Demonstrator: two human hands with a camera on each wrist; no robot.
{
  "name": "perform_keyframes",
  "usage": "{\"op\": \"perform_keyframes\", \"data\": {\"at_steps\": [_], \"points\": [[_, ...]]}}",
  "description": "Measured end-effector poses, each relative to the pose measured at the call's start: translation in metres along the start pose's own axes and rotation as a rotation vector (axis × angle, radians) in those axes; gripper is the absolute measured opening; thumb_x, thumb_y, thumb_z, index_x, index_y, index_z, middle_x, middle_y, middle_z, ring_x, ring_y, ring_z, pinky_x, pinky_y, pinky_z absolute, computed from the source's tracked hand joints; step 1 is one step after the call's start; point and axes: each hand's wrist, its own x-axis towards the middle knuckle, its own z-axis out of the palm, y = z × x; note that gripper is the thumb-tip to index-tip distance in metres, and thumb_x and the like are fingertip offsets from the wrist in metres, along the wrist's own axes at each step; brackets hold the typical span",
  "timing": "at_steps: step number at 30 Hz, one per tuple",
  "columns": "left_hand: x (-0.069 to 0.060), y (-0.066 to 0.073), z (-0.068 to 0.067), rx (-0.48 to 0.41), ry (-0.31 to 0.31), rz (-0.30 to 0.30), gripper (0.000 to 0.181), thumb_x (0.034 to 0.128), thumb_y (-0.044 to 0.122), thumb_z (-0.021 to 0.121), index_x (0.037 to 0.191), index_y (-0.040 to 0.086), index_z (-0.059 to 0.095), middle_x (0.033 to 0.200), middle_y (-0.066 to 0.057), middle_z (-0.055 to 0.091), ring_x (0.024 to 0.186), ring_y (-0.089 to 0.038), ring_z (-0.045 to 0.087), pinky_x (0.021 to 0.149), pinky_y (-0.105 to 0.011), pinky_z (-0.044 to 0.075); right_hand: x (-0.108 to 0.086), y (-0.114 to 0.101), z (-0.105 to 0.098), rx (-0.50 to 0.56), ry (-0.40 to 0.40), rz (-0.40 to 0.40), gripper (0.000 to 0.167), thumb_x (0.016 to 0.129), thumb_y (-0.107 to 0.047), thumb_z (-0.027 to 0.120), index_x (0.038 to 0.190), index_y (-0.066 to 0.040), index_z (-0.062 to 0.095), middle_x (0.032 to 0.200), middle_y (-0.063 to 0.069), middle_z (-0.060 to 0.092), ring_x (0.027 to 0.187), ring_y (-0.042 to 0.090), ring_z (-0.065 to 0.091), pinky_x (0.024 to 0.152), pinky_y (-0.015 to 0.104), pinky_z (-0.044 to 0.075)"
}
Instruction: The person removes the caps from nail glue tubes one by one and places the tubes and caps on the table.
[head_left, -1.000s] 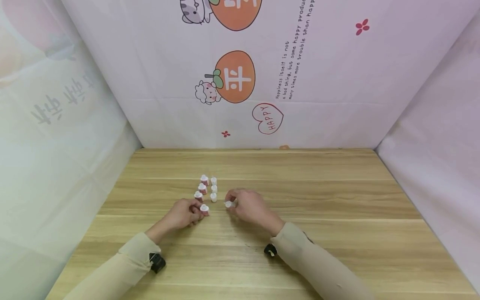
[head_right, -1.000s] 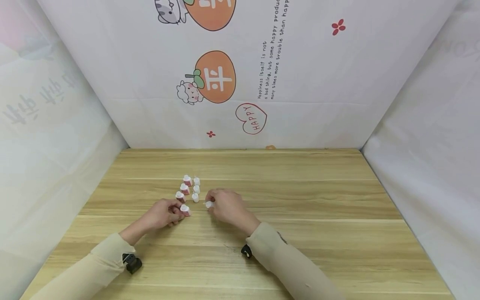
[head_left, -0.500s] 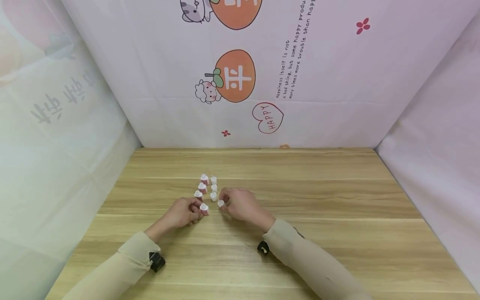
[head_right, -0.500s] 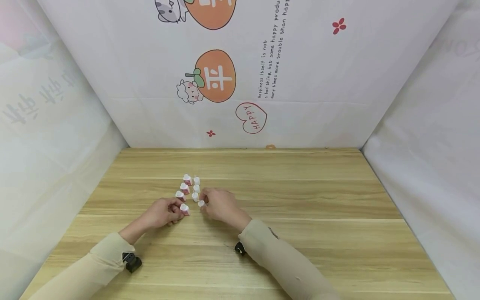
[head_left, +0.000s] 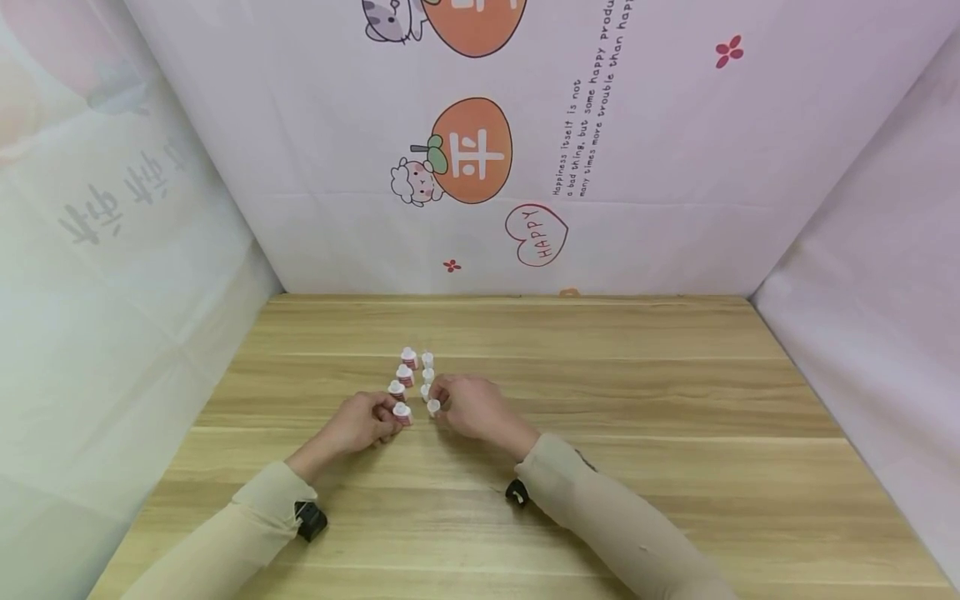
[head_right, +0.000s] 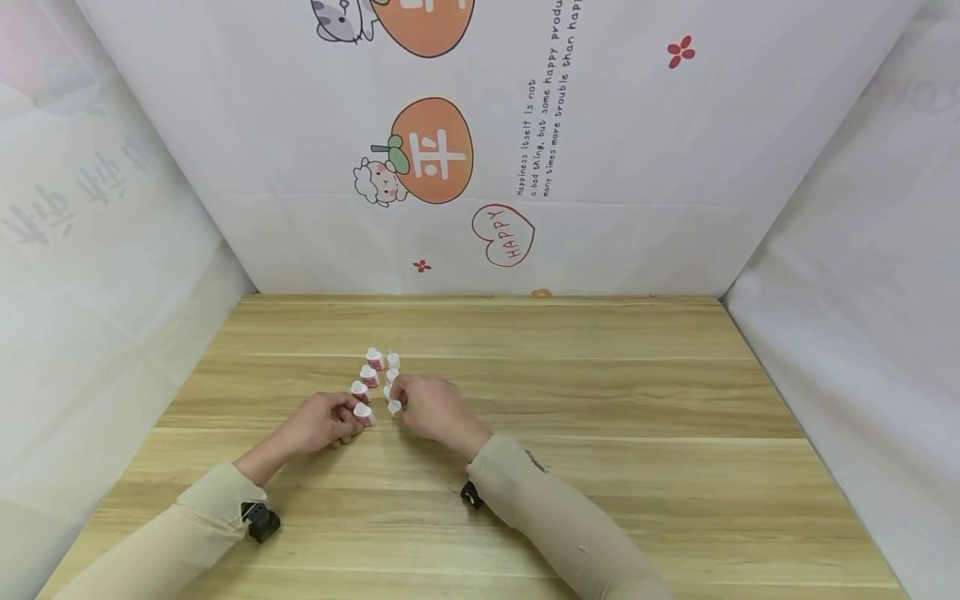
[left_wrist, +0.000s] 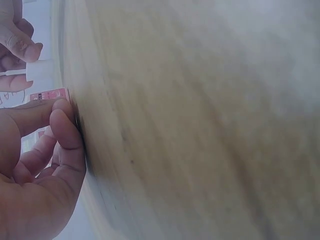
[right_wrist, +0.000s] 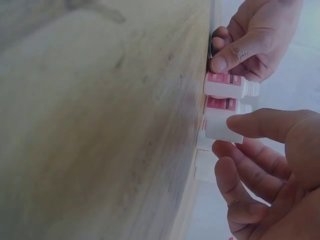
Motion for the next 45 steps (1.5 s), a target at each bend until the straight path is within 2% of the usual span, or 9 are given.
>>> {"op": "perform_keyframes", "data": {"at_steps": [12, 29, 38, 45], "points": [[0.000, -0.004, -0.003, -0.012, 0.006, -0.013, 0.013, 0.0883, 0.001, 0.069, 0.101, -0.001, 0.067, 0.077, -0.007, 0.071, 0.060, -0.011, 0.061, 0.054, -0.028, 0.053, 0.005, -0.005, 0.006, -0.015, -0.023, -0.004, 0.018, 0.085, -0.023, 0.078, 0.100, -0.024, 0.068, 0.097, -0.009, 0.074, 0.090, 0.011, 0.067, 0.076, 0.030, 0.050], [0.000, -0.003, -0.005, -0.023, 0.005, -0.034, 0.015, 0.0883, 0.001, 0.069, 0.103, -0.002, 0.067, 0.077, -0.007, 0.070, 0.059, -0.010, 0.060, 0.055, -0.026, 0.052, 0.006, -0.009, 0.008, -0.046, -0.004, -0.003, 0.017, 0.085, -0.025, 0.078, 0.098, -0.025, 0.068, 0.092, -0.009, 0.073, 0.087, 0.012, 0.065, 0.070, 0.031, 0.049], [-0.001, -0.004, -0.009, -0.001, 0.016, -0.044, 0.018, 0.0879, 0.000, 0.067, 0.105, -0.001, 0.068, 0.078, -0.006, 0.068, 0.061, -0.012, 0.061, 0.055, -0.027, 0.052, 0.004, -0.005, 0.006, -0.005, -0.016, 0.019, 0.018, 0.085, -0.025, 0.079, 0.100, -0.025, 0.069, 0.099, -0.009, 0.076, 0.094, 0.013, 0.068, 0.077, 0.033, 0.051], [-0.004, -0.006, -0.017, 0.042, 0.035, -0.050, 0.021, 0.0873, 0.001, 0.068, 0.108, 0.000, 0.070, 0.082, -0.007, 0.069, 0.065, -0.013, 0.062, 0.057, -0.027, 0.053, -0.002, 0.005, -0.001, -0.016, -0.015, 0.046, 0.026, 0.085, -0.019, 0.079, 0.110, -0.019, 0.071, 0.106, -0.003, 0.076, 0.098, 0.017, 0.069, 0.080, 0.035, 0.053]]}}
